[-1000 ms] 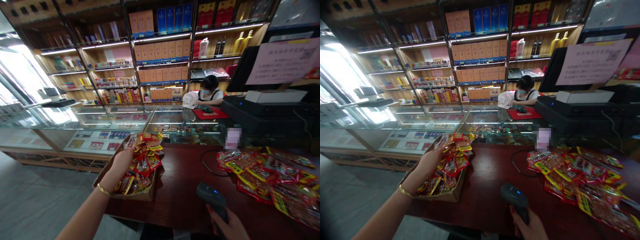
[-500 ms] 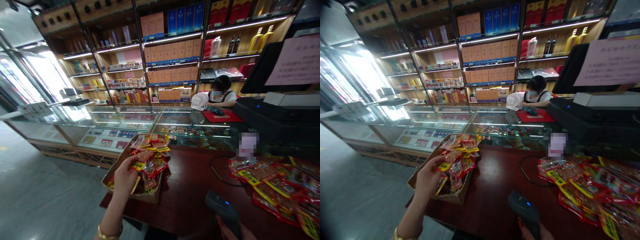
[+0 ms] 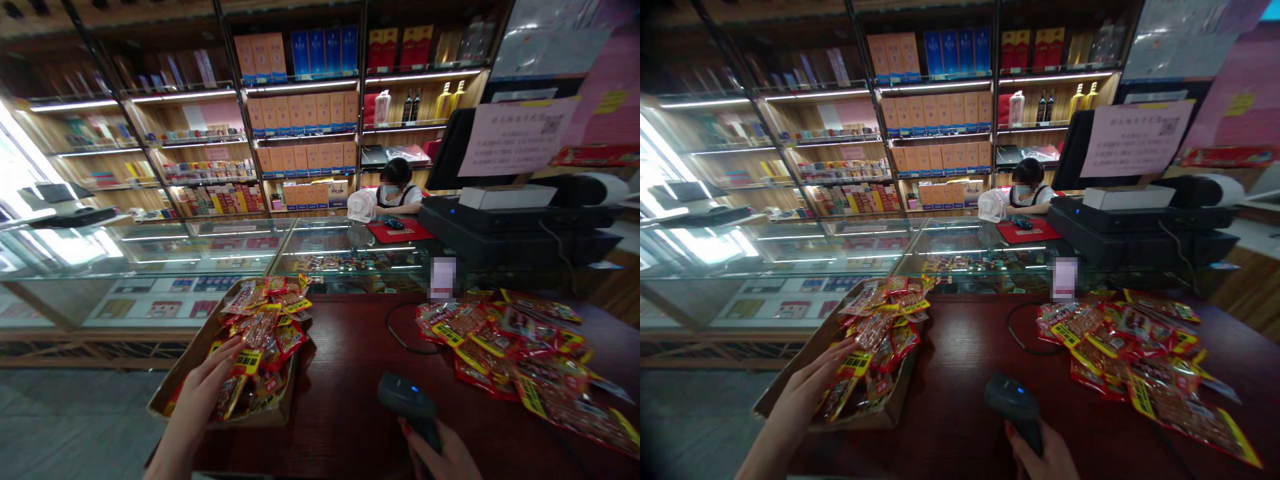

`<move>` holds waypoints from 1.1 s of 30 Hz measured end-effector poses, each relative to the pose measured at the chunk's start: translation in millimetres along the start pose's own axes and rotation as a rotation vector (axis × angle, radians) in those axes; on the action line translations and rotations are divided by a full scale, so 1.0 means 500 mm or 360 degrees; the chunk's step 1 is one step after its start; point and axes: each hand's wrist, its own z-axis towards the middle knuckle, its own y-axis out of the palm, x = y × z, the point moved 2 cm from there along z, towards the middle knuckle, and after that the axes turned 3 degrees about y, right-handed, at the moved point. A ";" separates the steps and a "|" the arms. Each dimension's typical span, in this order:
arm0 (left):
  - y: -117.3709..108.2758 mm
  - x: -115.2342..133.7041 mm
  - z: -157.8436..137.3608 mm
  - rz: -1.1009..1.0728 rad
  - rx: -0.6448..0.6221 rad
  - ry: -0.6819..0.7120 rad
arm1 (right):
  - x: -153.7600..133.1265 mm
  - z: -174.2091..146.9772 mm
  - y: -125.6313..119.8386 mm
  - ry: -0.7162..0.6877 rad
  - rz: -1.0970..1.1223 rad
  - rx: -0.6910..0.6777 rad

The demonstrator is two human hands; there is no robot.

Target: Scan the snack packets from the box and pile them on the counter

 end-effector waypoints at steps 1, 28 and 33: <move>0.004 -0.001 0.005 -0.0017 0.0029 -0.0033 | -0.002 -0.001 -0.002 0.0011 0.0008 -0.0024; 0.177 0.167 -0.146 -0.0420 -0.0812 0.0112 | -0.065 -0.077 -0.031 -0.0145 -0.0320 0.0119; 0.236 0.135 -0.145 -0.0253 -0.0832 0.0142 | -0.096 -0.106 -0.053 -0.0224 -0.0445 0.0181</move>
